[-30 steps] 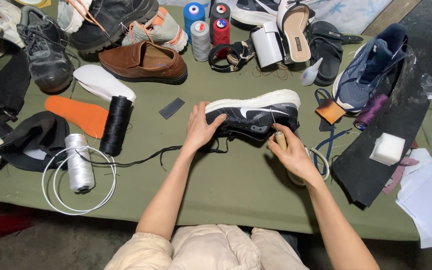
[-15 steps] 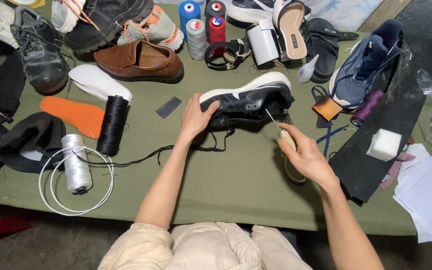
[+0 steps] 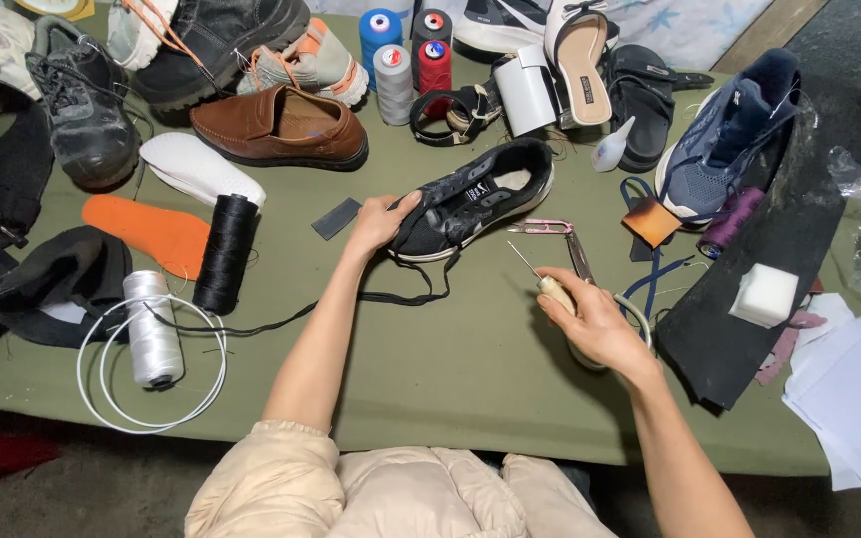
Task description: The person repairs a black and white sneaker by hand-stitching the sole. They use a wooden awl to puncture holes along the shoe's edge, then thread a white cord through the holes using a needle. The person pulls the thread tight to secure the sole and trims the excess cord with scissors.
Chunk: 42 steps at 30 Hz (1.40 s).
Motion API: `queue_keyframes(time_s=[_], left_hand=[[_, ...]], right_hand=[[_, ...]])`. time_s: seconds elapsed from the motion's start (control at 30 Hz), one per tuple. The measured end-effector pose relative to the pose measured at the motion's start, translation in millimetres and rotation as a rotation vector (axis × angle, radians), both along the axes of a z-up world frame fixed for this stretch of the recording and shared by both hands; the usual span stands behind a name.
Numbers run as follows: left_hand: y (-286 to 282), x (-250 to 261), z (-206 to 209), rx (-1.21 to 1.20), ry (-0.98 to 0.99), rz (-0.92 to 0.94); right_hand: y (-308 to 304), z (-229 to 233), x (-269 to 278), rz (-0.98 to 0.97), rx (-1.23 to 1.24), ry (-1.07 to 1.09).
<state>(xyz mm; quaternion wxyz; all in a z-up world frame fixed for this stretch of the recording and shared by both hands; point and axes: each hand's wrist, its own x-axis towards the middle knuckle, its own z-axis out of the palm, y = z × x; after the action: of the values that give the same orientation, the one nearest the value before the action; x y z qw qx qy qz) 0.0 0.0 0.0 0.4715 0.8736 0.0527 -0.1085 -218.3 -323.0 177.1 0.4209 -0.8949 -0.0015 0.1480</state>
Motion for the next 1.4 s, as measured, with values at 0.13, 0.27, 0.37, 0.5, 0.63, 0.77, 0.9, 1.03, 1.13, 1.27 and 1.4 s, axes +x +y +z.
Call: queue_keyframes(time_s=[0.13, 0.27, 0.37, 0.5, 0.63, 0.77, 0.9, 1.03, 1.13, 1.27, 1.4], left_hand=[[-3.9, -29.5, 60.4, 0.027, 0.046, -0.042], [-1.9, -28.7, 63.7, -0.013, 0.056, -0.067], [2.5, -29.2, 63.8, -0.015, 0.024, -0.114], [10.6, -53.2, 96.3, 0.098, -0.251, -0.165], [55.5, -77.7, 126.2, 0.073, -0.325, -0.069], [125.6, -110.3, 133.7, 0.22, -0.494, 0.197], [193.3, -139.8, 121.9, 0.334, -0.62, 0.426], [213.9, -146.6, 109.6, 0.48, -0.604, 0.482], [195.3, -141.6, 122.3, 0.444, -0.353, 0.422], [192.5, -114.4, 100.2, 0.575, -0.08, 0.358], [199.1, -105.5, 75.9, 0.653, -0.117, 0.387]], right_hand=[[0.5, -2.9, 2.7, -0.003, 0.004, 0.007], [2.9, -4.9, 7.0, -0.01, -0.005, 0.003], [12.4, -3.2, 5.9, 0.003, -0.018, 0.018], [24.0, -23.1, 9.4, 0.037, -0.115, 0.015], [39.9, -49.9, 4.2, 0.035, -0.177, -0.069], [44.6, -82.2, -5.0, -0.011, -0.309, -0.211], [53.3, -93.4, -16.0, -0.068, -0.407, -0.325], [51.5, -126.7, -21.5, -0.081, -0.513, -0.46], [45.4, -143.6, -23.0, -0.133, -0.476, -0.566], [43.7, -152.4, -22.2, -0.162, -0.43, -0.648], [44.2, -153.8, -22.3, -0.167, -0.41, -0.654]])
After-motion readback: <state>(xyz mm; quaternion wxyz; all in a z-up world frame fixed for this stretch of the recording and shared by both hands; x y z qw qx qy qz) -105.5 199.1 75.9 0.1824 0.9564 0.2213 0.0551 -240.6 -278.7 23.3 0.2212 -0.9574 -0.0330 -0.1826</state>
